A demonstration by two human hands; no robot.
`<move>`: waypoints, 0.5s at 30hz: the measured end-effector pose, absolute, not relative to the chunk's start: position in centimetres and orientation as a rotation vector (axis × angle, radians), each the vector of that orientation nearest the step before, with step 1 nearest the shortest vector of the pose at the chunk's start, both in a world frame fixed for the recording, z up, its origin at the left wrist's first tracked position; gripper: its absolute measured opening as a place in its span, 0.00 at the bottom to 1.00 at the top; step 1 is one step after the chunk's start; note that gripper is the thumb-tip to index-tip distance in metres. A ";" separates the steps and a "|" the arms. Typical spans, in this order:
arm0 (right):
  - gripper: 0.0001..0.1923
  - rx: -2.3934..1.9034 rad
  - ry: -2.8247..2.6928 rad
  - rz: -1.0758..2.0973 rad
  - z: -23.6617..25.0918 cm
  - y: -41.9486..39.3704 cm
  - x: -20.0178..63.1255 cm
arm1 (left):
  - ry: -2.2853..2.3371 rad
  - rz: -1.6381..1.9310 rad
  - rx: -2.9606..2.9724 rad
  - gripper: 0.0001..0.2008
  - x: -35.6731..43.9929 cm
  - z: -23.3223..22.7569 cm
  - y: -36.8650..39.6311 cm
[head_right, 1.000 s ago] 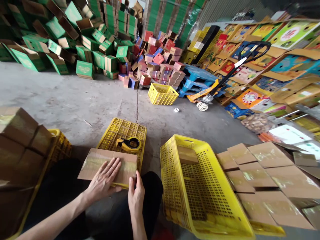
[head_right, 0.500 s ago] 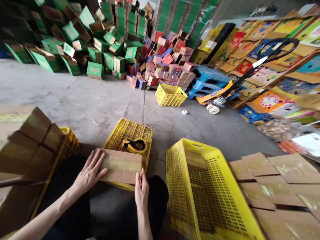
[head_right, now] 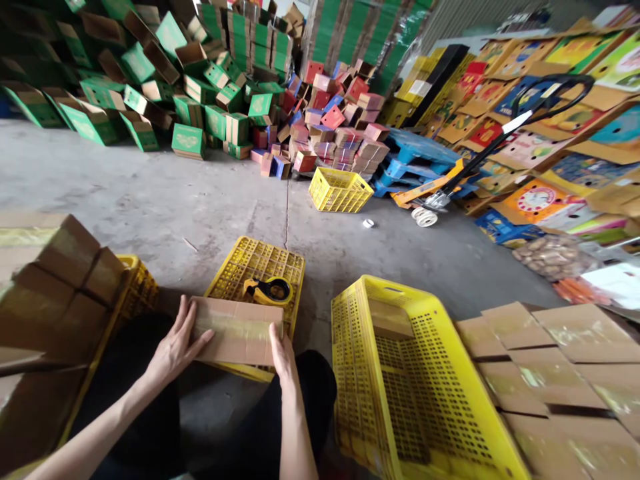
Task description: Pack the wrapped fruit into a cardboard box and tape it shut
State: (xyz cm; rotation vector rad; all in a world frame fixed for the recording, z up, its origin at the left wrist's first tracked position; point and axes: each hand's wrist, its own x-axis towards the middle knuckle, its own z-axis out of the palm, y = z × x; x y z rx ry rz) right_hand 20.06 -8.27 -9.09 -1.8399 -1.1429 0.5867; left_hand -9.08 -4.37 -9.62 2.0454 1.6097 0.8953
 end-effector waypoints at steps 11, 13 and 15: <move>0.32 -1.869 -1.208 0.688 -7.8 -8.8 19.8 | 1.667 0.840 1.729 0.40 -9.3 -9.0 -2.4; 0.33 -1.908 -1.227 0.615 -7.6 -9.1 19.5 | 1.669 0.832 1.718 0.41 -9.1 -8.9 -2.4; 0.36 -1.962 -1.242 0.534 -7.4 -9.3 19.2 | 1.692 0.761 1.708 0.42 -9.1 -8.7 -2.4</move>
